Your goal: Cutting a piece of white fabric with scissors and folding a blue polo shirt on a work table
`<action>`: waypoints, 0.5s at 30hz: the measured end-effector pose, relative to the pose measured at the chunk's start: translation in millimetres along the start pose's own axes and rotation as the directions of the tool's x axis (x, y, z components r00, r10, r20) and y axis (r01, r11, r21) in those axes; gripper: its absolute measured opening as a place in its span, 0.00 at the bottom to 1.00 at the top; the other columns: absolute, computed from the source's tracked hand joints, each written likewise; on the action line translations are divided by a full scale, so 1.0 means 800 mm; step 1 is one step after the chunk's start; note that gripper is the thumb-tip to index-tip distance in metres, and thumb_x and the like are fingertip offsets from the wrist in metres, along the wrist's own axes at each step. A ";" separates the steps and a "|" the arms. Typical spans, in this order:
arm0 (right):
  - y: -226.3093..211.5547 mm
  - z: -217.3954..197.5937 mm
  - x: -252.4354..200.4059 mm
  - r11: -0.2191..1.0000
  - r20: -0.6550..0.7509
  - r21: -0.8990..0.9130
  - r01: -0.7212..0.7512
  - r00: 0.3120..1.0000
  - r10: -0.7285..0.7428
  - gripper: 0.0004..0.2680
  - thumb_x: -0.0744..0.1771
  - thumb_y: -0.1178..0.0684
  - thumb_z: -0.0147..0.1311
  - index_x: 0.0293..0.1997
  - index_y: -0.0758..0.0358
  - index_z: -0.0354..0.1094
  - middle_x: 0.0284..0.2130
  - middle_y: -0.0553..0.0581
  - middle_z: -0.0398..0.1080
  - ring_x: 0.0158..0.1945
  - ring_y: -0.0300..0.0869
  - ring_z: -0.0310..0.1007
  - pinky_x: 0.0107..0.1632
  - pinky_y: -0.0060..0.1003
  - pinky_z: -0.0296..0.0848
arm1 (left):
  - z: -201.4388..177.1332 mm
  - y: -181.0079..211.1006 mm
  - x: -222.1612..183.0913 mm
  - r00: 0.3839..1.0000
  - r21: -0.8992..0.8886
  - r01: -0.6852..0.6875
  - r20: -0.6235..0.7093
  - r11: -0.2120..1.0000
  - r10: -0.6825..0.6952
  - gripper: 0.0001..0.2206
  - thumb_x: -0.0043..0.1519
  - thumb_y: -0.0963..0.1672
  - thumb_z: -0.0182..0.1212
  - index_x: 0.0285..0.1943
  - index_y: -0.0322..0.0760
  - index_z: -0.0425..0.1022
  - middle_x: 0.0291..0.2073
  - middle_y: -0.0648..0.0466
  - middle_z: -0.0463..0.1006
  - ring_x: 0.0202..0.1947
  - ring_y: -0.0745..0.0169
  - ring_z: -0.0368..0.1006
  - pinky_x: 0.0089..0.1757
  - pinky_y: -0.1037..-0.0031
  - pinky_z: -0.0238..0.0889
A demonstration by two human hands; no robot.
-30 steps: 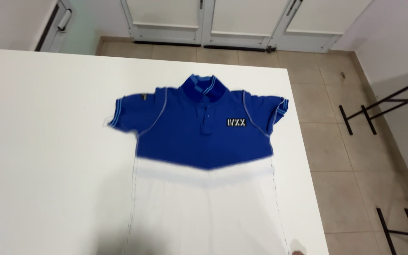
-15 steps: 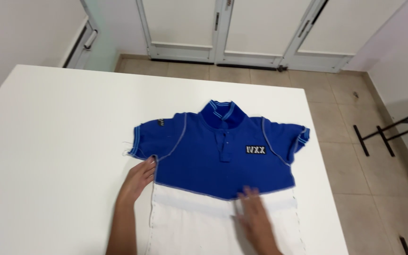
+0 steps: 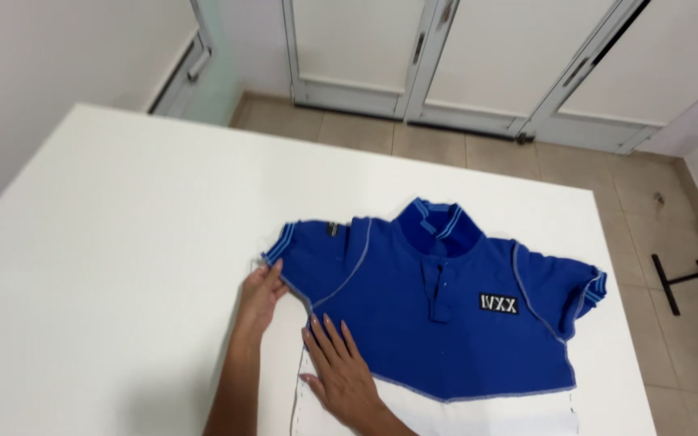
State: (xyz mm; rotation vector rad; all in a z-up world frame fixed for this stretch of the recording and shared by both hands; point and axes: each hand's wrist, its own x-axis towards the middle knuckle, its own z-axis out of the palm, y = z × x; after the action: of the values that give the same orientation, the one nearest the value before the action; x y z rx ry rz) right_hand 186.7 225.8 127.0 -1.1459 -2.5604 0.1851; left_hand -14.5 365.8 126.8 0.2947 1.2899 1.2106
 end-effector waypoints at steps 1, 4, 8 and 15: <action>0.000 -0.001 0.000 1.000 -0.005 0.002 -0.001 1.000 0.001 0.26 0.77 0.39 0.40 0.84 0.66 0.44 0.82 0.68 0.44 0.84 0.61 0.38 0.81 0.60 0.37 | -0.007 -0.006 0.009 0.999 -0.039 -0.035 0.032 0.999 0.036 0.14 0.68 0.43 0.64 0.60 0.30 0.77 0.55 0.41 0.85 0.53 0.47 0.82 0.58 0.58 0.77; -0.002 -0.007 0.002 0.999 0.047 0.009 -0.036 0.998 0.036 0.25 0.77 0.38 0.34 0.85 0.62 0.42 0.83 0.65 0.43 0.85 0.58 0.37 0.81 0.57 0.36 | -0.006 -0.007 0.017 0.996 0.015 -0.077 0.042 0.997 0.076 0.12 0.71 0.43 0.62 0.61 0.33 0.78 0.52 0.47 0.85 0.52 0.51 0.82 0.58 0.61 0.77; 0.000 -0.004 0.001 0.998 0.059 -0.047 -0.041 0.997 0.043 0.26 0.77 0.37 0.37 0.85 0.61 0.42 0.83 0.64 0.44 0.85 0.57 0.38 0.81 0.56 0.36 | 0.011 -0.003 -0.006 0.987 0.060 -0.141 0.089 0.988 0.135 0.22 0.68 0.48 0.60 0.71 0.36 0.74 0.63 0.48 0.83 0.61 0.53 0.79 0.61 0.61 0.74; 0.028 0.002 0.014 0.929 0.104 0.275 -0.249 0.968 0.228 0.22 0.76 0.40 0.36 0.74 0.70 0.59 0.71 0.70 0.62 0.78 0.59 0.54 0.76 0.61 0.49 | 0.018 -0.013 -0.063 0.999 0.349 -0.028 0.038 0.937 0.015 0.17 0.66 0.47 0.63 0.59 0.31 0.76 0.51 0.43 0.86 0.54 0.47 0.84 0.58 0.61 0.79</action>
State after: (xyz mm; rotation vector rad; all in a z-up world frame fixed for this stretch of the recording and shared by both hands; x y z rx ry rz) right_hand 194.6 249.4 122.8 -1.3499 -2.3432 0.6439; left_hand 12.3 327.1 152.0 0.5862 1.4726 0.9842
